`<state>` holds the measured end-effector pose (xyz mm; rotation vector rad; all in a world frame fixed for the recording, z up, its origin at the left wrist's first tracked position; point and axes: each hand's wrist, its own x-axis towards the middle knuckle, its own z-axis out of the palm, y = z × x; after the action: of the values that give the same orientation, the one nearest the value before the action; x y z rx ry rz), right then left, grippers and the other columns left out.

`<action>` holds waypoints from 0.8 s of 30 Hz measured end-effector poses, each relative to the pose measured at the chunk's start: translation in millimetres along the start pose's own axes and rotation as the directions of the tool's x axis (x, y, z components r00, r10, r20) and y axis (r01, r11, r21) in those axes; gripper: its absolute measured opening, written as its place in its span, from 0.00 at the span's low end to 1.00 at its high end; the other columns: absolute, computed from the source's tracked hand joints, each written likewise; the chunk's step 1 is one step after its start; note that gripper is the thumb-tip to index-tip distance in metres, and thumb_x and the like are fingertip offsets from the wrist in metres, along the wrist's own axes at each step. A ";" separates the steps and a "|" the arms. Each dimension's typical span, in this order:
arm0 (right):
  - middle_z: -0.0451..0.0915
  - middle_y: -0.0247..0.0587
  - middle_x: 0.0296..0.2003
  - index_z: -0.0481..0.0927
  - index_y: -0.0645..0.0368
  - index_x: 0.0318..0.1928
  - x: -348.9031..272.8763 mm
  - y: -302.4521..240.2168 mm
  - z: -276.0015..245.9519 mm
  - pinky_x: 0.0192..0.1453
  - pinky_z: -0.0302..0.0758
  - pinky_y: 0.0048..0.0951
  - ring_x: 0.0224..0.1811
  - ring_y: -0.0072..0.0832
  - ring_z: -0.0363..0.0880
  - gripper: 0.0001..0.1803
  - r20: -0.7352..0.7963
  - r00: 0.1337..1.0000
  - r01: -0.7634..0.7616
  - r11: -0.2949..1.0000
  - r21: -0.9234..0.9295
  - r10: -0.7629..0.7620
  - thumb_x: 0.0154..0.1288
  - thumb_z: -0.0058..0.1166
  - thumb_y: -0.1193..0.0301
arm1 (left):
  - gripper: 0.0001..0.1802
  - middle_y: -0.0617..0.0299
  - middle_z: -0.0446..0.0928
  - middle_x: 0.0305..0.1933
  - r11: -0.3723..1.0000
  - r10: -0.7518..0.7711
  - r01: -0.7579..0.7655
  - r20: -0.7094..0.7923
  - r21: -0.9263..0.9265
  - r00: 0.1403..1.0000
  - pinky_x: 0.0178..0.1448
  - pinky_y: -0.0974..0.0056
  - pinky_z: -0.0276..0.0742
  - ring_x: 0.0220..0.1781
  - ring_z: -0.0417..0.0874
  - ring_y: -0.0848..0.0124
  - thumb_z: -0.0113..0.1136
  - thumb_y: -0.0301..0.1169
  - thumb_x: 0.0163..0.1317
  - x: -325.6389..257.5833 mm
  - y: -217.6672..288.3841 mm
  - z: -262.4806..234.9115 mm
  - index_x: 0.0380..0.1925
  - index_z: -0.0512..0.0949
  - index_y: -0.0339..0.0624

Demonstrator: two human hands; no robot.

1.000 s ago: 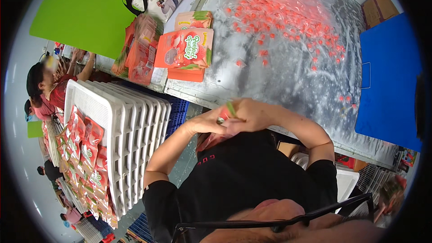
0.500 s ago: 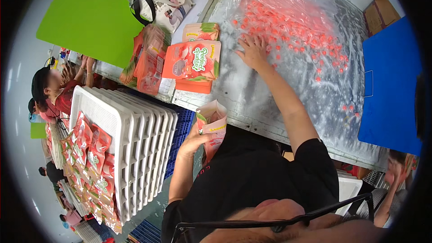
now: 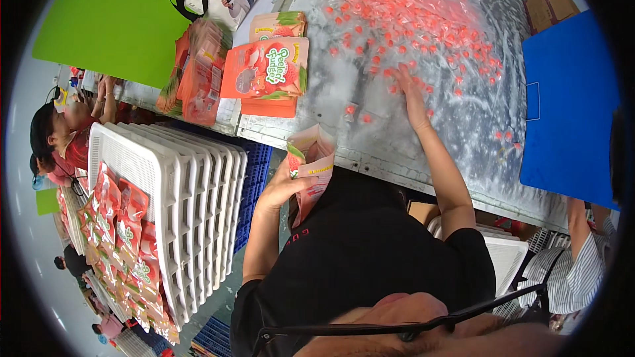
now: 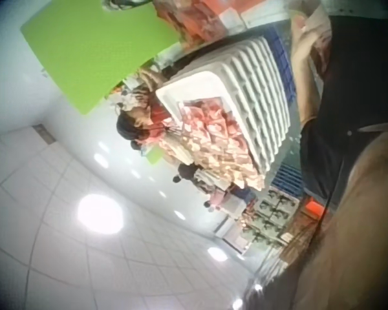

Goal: Packaging small food items into individual plastic bags and stacking the filled bags into a crate.

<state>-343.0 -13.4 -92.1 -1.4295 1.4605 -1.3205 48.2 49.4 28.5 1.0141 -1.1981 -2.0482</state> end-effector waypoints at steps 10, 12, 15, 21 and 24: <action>0.60 0.46 0.77 0.65 0.51 0.76 17.2 8.3 16.3 0.81 0.45 0.51 0.79 0.45 0.56 0.34 -0.031 0.993 0.087 0.902 -0.422 -0.111 0.75 0.48 0.52 | 0.51 0.58 0.69 0.70 1.000 -0.024 0.024 -0.008 0.005 1.000 0.77 0.58 0.59 0.73 0.68 0.65 0.69 0.27 0.48 -5.9 -9.6 -3.8 0.75 0.58 0.36; 0.59 0.46 0.77 0.66 0.48 0.75 16.1 -3.7 30.3 0.80 0.46 0.57 0.77 0.48 0.57 0.36 0.041 0.986 0.152 0.764 -0.628 -0.162 0.71 0.54 0.51 | 0.51 0.58 0.70 0.70 1.000 -0.022 0.022 -0.005 0.018 1.000 0.77 0.58 0.59 0.72 0.68 0.65 0.69 0.27 0.48 -5.4 -9.4 -2.6 0.74 0.59 0.36; 0.59 0.43 0.76 0.69 0.43 0.73 16.1 -11.4 39.3 0.78 0.46 0.62 0.76 0.49 0.57 0.35 0.138 0.978 0.206 0.580 -0.789 -0.159 0.69 0.56 0.49 | 0.50 0.58 0.70 0.70 1.000 -0.011 0.011 -0.012 0.018 1.000 0.77 0.58 0.59 0.72 0.68 0.66 0.70 0.28 0.48 -5.7 -7.7 -1.1 0.74 0.60 0.36; 0.64 0.39 0.72 0.73 0.42 0.69 12.0 -19.0 43.2 0.77 0.48 0.64 0.76 0.49 0.56 0.31 0.205 0.970 0.243 0.526 -0.815 -0.132 0.70 0.55 0.48 | 0.51 0.57 0.69 0.71 1.000 -0.014 0.014 -0.011 0.024 1.000 0.77 0.58 0.60 0.73 0.68 0.65 0.70 0.30 0.49 -5.7 -12.7 -3.5 0.74 0.59 0.35; 0.66 0.37 0.73 0.73 0.43 0.69 3.3 -20.8 42.4 0.77 0.48 0.65 0.76 0.47 0.57 0.29 0.231 0.969 0.240 0.568 -0.787 -0.089 0.73 0.51 0.49 | 0.51 0.57 0.69 0.71 1.000 0.004 -0.004 0.002 0.029 1.000 0.77 0.58 0.60 0.73 0.68 0.65 0.71 0.30 0.48 -4.1 -6.9 3.3 0.74 0.59 0.35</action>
<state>-297.6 -22.1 -81.9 -2.2434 1.9680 -0.5433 47.1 57.2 24.8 1.0223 -1.2330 -2.0347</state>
